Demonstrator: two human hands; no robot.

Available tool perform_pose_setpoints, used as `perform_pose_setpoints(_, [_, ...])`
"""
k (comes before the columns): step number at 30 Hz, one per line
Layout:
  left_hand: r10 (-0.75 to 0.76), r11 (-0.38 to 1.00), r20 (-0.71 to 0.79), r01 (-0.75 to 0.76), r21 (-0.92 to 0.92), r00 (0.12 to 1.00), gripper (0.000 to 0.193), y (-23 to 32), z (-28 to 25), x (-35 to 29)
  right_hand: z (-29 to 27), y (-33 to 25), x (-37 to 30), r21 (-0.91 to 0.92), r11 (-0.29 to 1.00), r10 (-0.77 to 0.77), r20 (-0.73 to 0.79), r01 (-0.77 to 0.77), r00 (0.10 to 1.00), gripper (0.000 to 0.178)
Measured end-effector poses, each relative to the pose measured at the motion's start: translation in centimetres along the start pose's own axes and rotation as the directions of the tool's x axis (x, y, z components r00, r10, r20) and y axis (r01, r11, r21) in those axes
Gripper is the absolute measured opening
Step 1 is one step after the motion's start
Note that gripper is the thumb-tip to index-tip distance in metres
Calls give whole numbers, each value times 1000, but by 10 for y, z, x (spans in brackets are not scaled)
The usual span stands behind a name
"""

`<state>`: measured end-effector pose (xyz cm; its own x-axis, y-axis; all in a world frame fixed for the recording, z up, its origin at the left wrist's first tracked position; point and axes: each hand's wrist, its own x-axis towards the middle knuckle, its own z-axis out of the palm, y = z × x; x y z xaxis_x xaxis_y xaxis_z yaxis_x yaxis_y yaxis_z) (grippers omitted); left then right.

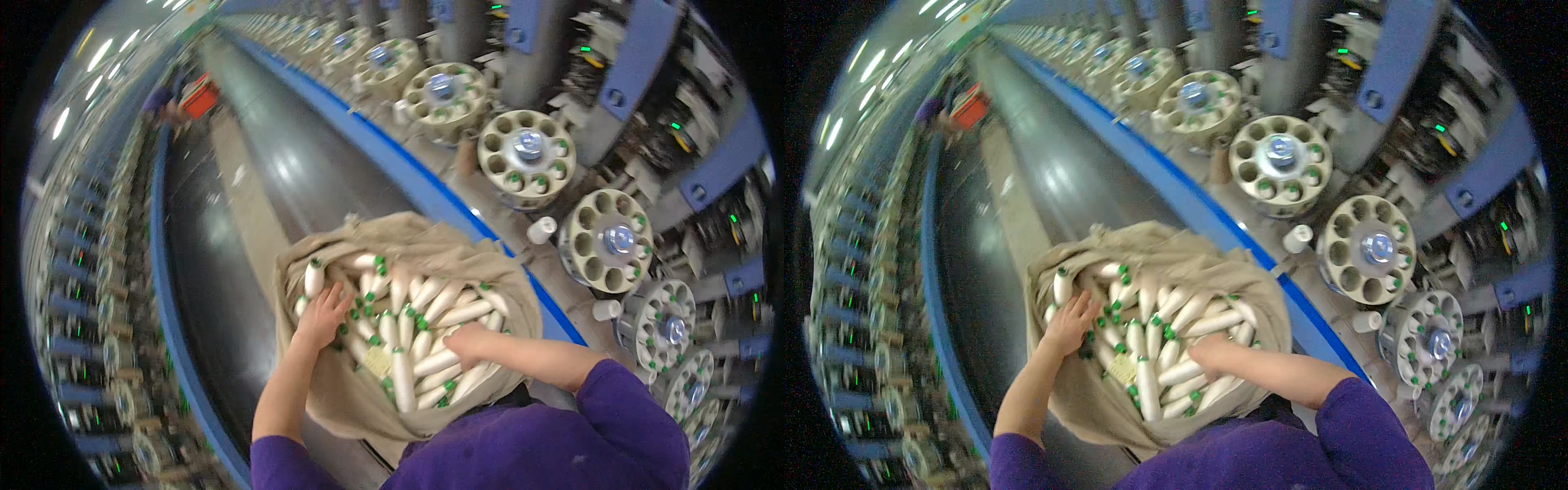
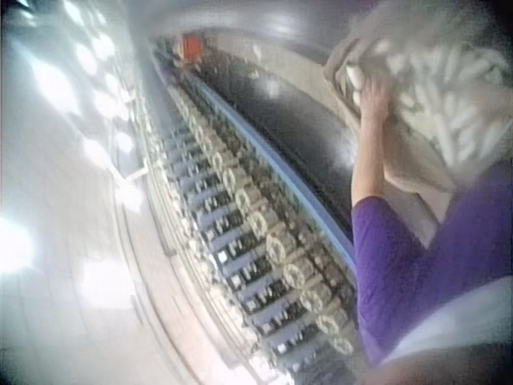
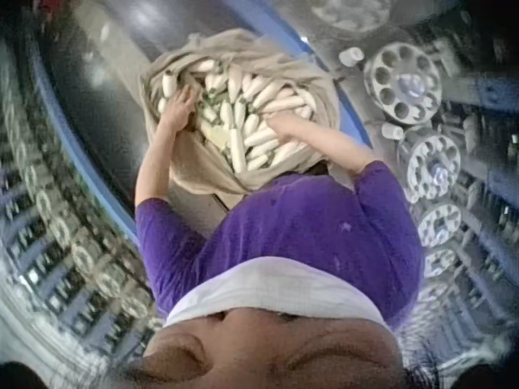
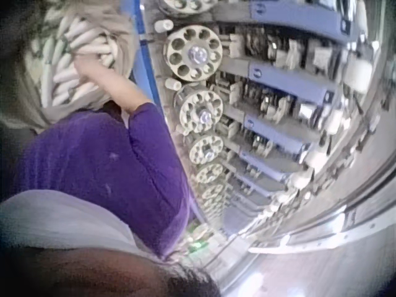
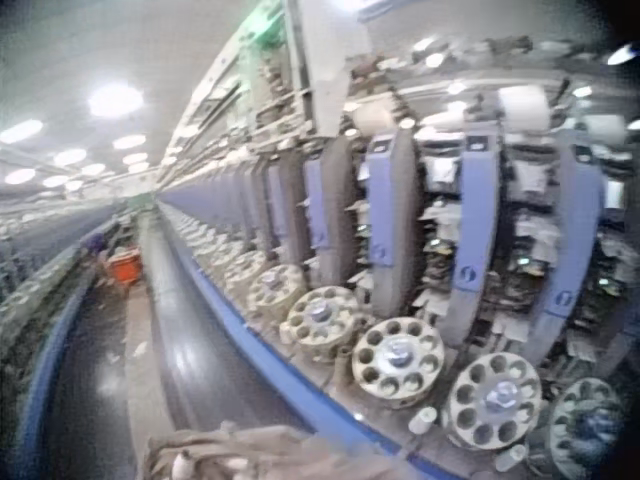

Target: The person repeatedly picks white spools with green tips from a cloth bag and inserts them into slots on rotating circular fixtures along a textile machine. The person handles the spools by hand and places them into the machine's rotating holders.

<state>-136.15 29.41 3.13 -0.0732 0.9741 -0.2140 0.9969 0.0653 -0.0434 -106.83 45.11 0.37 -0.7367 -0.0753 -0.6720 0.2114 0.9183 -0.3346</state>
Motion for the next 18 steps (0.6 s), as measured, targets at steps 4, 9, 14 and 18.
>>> perform_pose_setpoints(4, [-34,998,-12,35,47,999,64,15,16,47,-11,23,-28,170,984,22,149,-48,989,54])
perform_pose_setpoints(9, [-97,991,-121,107,82,988,42,27,10,76,10,90,-121,851,467,198,162,-239,967,73])
perform_pose_setpoints(14, [-95,911,-567,-159,-381,818,23,40,-38,73,46,96,-177,979,-55,446,-150,194,882,64])
perform_pose_setpoints(18, [-358,-186,-53,-127,-974,932,20,75,-83,74,46,77,-174,861,-240,510,-281,449,813,65])
